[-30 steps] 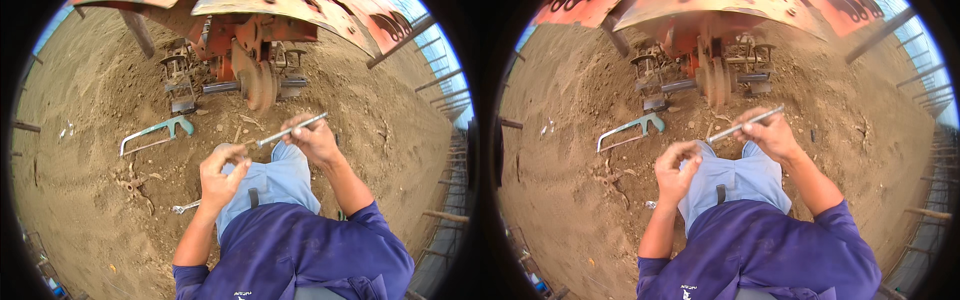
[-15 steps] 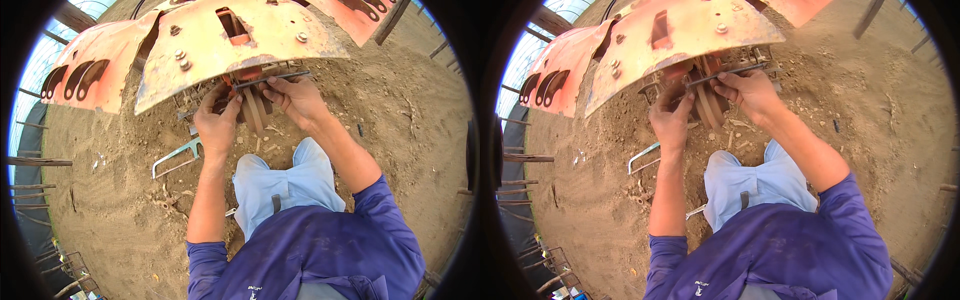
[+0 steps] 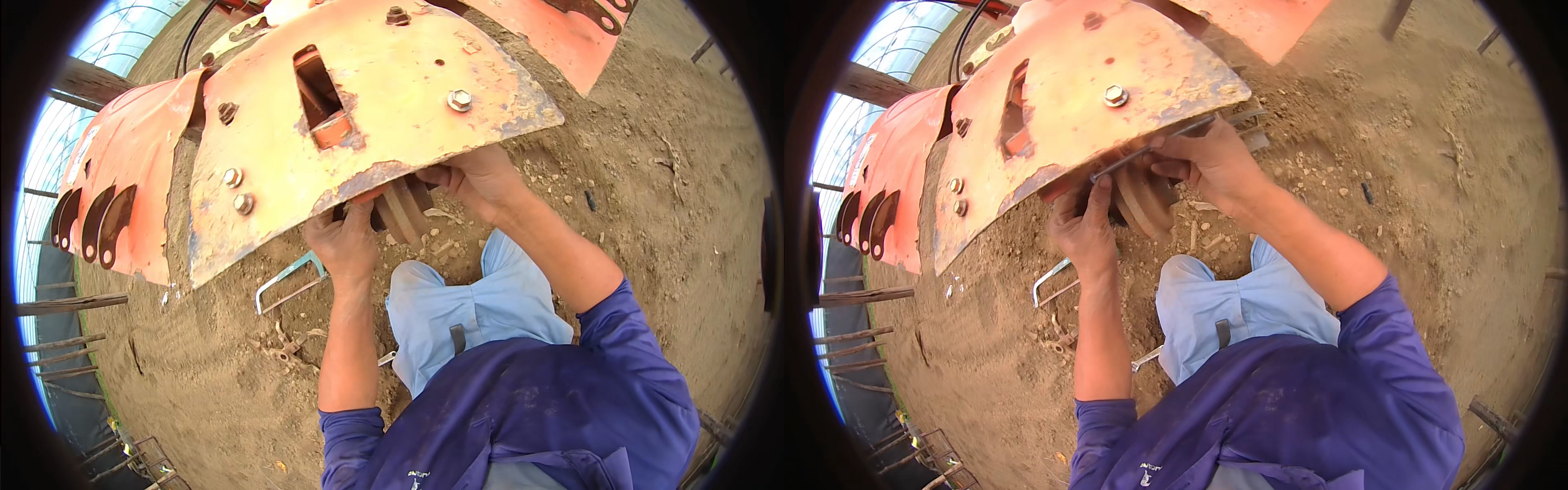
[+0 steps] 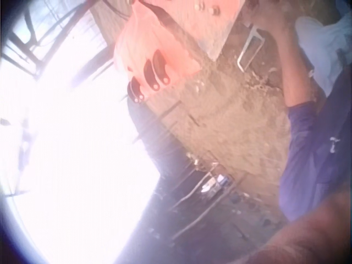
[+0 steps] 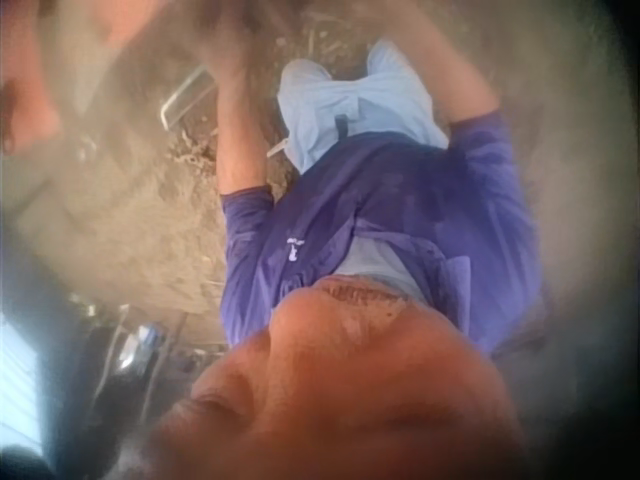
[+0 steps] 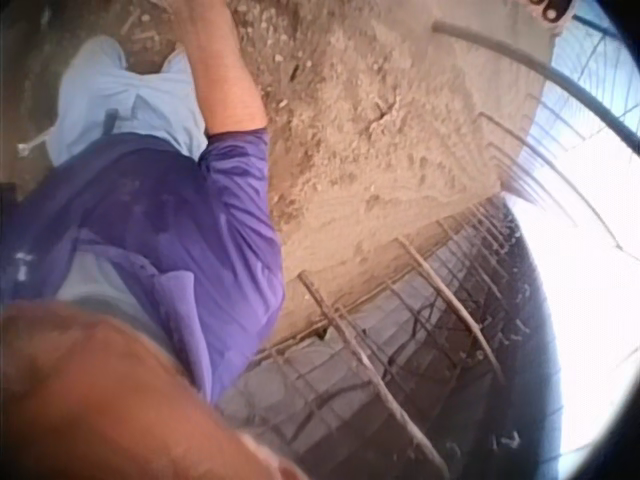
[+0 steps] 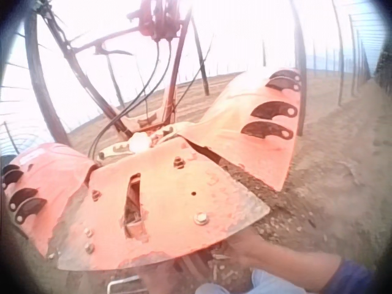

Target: The person searches a storage compartment on a three-wheeled vehicle, retrieves a bolt and a wrench, then walks to a red machine. They kneel and use the wrench to tighten bolts on the machine's wheel assembly.

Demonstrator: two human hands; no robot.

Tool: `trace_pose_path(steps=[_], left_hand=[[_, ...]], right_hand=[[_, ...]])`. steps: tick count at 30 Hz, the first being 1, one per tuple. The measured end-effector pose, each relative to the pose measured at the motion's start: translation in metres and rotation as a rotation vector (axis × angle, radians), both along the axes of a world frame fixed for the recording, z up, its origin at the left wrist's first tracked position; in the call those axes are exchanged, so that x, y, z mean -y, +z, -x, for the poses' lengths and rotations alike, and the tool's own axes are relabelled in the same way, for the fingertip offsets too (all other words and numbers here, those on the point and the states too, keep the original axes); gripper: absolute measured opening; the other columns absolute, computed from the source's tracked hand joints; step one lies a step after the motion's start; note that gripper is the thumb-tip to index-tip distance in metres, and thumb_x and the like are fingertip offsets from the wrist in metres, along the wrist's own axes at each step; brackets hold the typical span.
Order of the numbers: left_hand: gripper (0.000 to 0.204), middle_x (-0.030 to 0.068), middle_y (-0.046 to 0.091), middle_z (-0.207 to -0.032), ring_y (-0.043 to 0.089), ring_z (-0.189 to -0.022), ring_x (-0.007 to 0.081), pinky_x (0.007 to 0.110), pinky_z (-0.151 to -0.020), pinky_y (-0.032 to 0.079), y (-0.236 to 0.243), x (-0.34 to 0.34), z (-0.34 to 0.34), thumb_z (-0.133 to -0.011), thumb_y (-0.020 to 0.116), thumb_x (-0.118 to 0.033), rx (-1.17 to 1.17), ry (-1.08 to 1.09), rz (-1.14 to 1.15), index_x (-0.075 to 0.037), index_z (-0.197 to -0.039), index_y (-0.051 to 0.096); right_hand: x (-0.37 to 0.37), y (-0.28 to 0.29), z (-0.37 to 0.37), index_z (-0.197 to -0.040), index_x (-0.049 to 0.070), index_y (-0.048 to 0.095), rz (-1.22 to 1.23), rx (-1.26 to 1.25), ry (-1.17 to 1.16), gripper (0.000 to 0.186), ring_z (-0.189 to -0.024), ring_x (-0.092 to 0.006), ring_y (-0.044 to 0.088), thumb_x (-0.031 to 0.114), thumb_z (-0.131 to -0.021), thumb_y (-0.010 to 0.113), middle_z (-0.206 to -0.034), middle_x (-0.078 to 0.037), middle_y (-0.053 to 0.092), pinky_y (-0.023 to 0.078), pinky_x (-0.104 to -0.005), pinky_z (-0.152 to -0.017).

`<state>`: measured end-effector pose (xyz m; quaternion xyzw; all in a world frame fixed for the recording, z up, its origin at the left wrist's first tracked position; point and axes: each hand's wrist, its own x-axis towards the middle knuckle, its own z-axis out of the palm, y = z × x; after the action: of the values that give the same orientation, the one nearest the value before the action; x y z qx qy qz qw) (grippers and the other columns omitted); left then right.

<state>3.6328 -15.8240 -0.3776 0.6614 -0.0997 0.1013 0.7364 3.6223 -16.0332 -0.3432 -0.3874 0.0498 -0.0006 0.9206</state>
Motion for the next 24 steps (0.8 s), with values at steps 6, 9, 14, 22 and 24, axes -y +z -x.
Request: trace_pose_path(steps=[6,9,14,22,24], left_hand=[[0.027,0.0092,0.076,-0.103,0.069,-0.089,0.0110,0.024,-0.081,0.055,-0.005,0.012,-0.004,-0.094,0.079,-0.005,0.042,0.089,0.008,0.007,-0.118,0.073],[0.030,0.0107,0.077,-0.106,0.070,-0.092,0.0120,0.025,-0.083,0.056,-0.005,0.012,-0.003,-0.094,0.079,-0.005,0.027,0.099,0.005,0.007,-0.120,0.072],[0.031,0.0122,0.077,-0.110,0.070,-0.095,0.0136,0.026,-0.086,0.056,-0.003,0.008,0.000,-0.094,0.079,-0.005,0.045,0.089,-0.015,0.008,-0.122,0.071],[0.027,0.0113,0.076,-0.109,0.070,-0.098,0.0151,0.030,-0.087,0.057,0.001,0.019,0.001,-0.092,0.081,-0.004,-0.023,0.166,0.062,0.006,-0.115,0.071],[0.027,0.0112,0.076,-0.109,0.070,-0.098,0.0151,0.030,-0.086,0.057,0.001,0.021,0.001,-0.093,0.081,-0.006,0.021,0.076,0.018,0.007,-0.115,0.071]], right_hand=[[0.030,0.010,-0.006,-0.116,0.002,0.068,1.110,0.569,-0.474,0.038,-0.096,-0.0286,0.075,0.007,-0.081,0.081,-0.108,-0.011,0.076,0.059,-0.0412,-0.085],[0.030,0.017,-0.007,-0.111,0.006,0.073,1.639,0.859,-0.517,0.035,-0.098,-0.0360,0.071,0.014,-0.078,0.079,-0.109,-0.013,0.074,0.056,-0.0463,-0.088],[0.015,0.023,-0.009,-0.109,0.010,0.075,1.709,0.871,-0.457,0.033,-0.106,-0.0386,0.067,0.023,-0.078,0.074,-0.111,-0.015,0.071,0.052,-0.0510,-0.094],[0.013,0.022,-0.018,-0.101,0.009,0.076,1.685,0.860,-0.424,0.030,-0.103,-0.0378,0.068,0.025,-0.076,0.073,-0.106,-0.015,0.071,0.053,-0.0489,-0.090],[0.016,0.021,-0.019,-0.098,0.009,0.076,1.692,0.850,-0.413,0.028,-0.102,-0.0375,0.068,0.025,-0.075,0.073,-0.104,-0.015,0.071,0.053,-0.0485,-0.089]])
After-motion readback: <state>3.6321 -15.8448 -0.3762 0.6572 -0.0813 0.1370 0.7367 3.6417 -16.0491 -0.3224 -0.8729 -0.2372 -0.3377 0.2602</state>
